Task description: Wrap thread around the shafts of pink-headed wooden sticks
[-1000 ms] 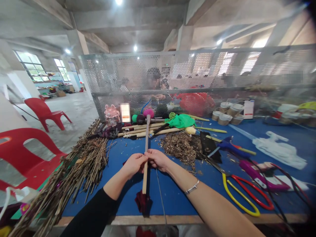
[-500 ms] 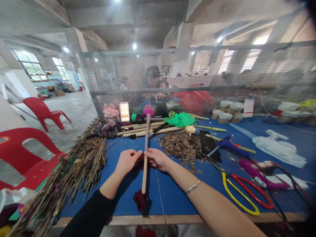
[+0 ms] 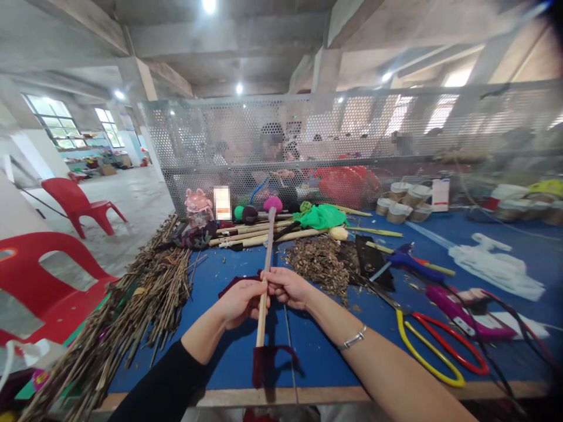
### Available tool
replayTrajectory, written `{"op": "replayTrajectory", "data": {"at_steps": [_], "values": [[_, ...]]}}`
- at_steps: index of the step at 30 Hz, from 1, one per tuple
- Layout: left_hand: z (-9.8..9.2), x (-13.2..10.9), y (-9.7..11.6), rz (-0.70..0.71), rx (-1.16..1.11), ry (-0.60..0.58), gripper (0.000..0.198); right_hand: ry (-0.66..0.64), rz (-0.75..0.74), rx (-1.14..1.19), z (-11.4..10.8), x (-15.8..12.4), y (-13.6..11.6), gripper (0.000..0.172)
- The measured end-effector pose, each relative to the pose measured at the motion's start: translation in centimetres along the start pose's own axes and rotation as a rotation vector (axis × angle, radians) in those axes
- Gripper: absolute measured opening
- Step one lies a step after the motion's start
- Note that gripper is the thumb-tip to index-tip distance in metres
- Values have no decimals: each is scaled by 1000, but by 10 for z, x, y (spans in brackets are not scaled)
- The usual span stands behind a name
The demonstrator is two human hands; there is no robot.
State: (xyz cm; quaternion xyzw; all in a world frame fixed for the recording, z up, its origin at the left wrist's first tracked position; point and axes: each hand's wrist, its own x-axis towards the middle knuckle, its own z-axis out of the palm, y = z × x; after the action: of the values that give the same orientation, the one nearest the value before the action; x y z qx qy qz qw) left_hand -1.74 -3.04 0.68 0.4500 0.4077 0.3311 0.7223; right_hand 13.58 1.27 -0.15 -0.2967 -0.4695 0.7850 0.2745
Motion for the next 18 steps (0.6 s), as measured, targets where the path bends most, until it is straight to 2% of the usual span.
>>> {"op": "replayTrajectory", "data": {"at_steps": [3, 6, 8, 14, 16, 18], "values": [[-1, 0, -1, -31, 85, 53, 36, 115, -31, -67, 4, 5, 2, 31], [-1, 2, -4, 46, 297, 183, 39, 210, -37, -126, 6, 11, 6, 31], [0, 2, -5, 77, 340, 228, 39, 226, -25, -124, 4, 12, 7, 31], [2, 0, 1, -41, -18, 47, 33, -33, 22, 81, -10, 8, 0, 32], [0, 1, 0, -69, -25, 22, 35, -6, 12, 56, -10, 9, 2, 31], [-2, 2, -3, -39, 86, 51, 36, 73, 7, -2, -7, 12, 5, 30]]}}
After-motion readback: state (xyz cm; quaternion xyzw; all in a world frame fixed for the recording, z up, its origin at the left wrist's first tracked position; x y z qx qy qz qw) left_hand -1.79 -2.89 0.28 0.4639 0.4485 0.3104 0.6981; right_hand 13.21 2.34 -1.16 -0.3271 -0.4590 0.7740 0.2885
